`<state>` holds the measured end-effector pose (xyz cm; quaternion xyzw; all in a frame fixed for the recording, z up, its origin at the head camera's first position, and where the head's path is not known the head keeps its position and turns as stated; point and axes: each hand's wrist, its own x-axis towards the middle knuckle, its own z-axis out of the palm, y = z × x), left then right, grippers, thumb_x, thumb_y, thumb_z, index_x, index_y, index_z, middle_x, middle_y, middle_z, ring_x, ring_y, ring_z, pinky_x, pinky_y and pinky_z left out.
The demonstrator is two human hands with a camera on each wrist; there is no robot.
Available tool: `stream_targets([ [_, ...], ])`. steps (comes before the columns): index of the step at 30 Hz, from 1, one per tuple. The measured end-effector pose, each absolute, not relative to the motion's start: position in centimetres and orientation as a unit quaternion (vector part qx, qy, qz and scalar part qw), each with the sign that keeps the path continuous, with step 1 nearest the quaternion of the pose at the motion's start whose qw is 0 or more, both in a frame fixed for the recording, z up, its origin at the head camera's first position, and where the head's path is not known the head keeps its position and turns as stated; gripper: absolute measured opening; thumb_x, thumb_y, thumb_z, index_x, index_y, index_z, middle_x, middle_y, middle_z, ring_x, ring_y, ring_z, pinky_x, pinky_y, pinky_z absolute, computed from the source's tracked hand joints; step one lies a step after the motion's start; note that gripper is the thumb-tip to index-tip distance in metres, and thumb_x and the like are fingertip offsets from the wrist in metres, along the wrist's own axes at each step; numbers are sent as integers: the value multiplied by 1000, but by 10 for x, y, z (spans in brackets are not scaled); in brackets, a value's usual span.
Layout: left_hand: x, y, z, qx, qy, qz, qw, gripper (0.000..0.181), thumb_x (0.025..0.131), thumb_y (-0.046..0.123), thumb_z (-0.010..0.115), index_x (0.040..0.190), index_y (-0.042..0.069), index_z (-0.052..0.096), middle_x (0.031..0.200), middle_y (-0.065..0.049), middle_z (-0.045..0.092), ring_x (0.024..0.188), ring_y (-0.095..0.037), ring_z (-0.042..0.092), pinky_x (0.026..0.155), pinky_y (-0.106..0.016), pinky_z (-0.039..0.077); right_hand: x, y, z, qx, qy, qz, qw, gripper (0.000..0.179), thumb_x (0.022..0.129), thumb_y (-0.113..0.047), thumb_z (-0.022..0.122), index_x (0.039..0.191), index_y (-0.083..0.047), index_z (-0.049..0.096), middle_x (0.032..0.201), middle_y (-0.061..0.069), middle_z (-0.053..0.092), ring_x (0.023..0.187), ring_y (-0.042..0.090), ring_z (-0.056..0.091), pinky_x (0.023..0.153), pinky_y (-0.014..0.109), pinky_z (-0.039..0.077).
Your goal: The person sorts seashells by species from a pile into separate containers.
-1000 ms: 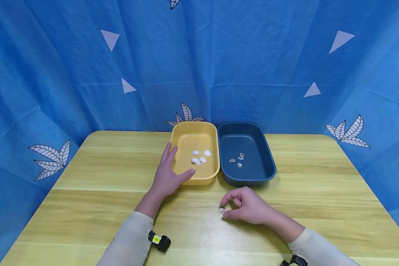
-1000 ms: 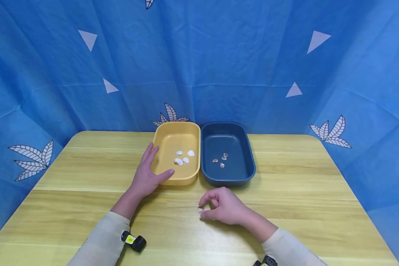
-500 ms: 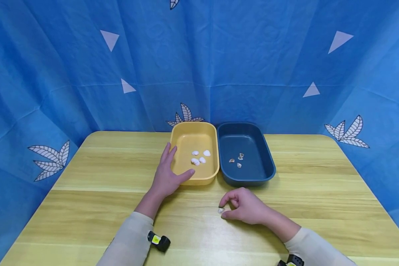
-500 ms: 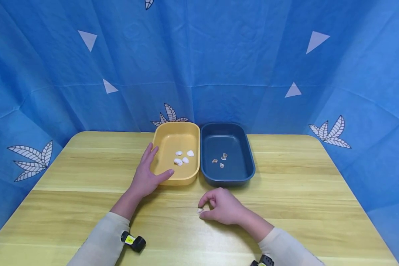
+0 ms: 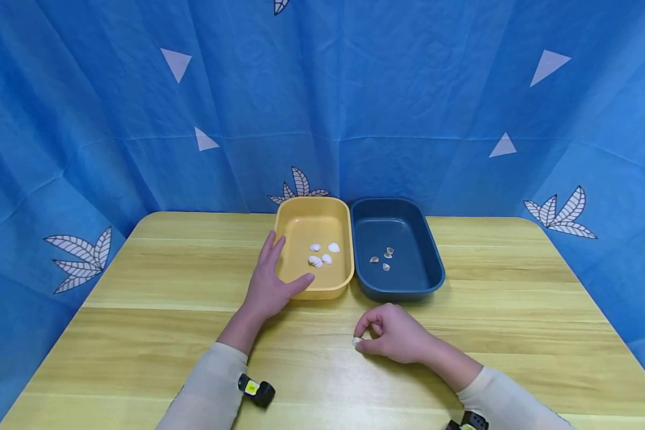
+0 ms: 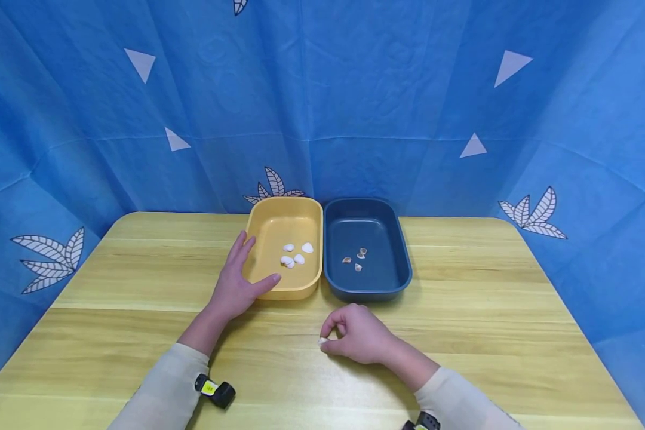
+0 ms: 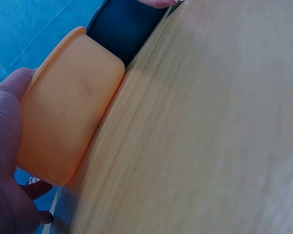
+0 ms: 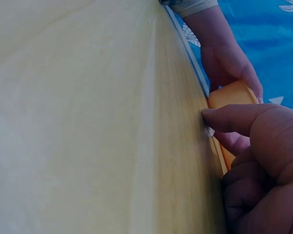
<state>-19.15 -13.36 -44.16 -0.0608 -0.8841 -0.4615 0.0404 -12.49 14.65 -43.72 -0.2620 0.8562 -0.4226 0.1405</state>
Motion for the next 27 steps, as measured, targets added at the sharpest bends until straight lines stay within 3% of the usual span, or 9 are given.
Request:
stream_targets([
  [9,-190,-134,-441,-62,-880,-470,39,102,79,53,80,159,16,28,166,9,4,149,-26,14,114,-55,24,-125,147,-439,-258,871,-399,125,15,78,-24,86,82,-21,72,51,-13,38,49,3,40,57,26,45],
  [18,-190,-135,-443,-72,-878,-471,49,105,77,59,78,159,15,29,165,10,4,149,-27,15,114,-54,24,-134,156,-441,-311,823,-439,181,20,82,-7,81,95,-20,75,53,-12,32,48,3,33,59,25,46],
  [27,-190,-135,-441,-75,-878,-470,50,104,78,57,79,158,13,29,166,9,5,149,-28,16,113,-55,25,-138,155,-441,-306,831,-425,187,15,83,-12,81,93,-22,75,52,-11,35,48,3,37,55,25,44],
])
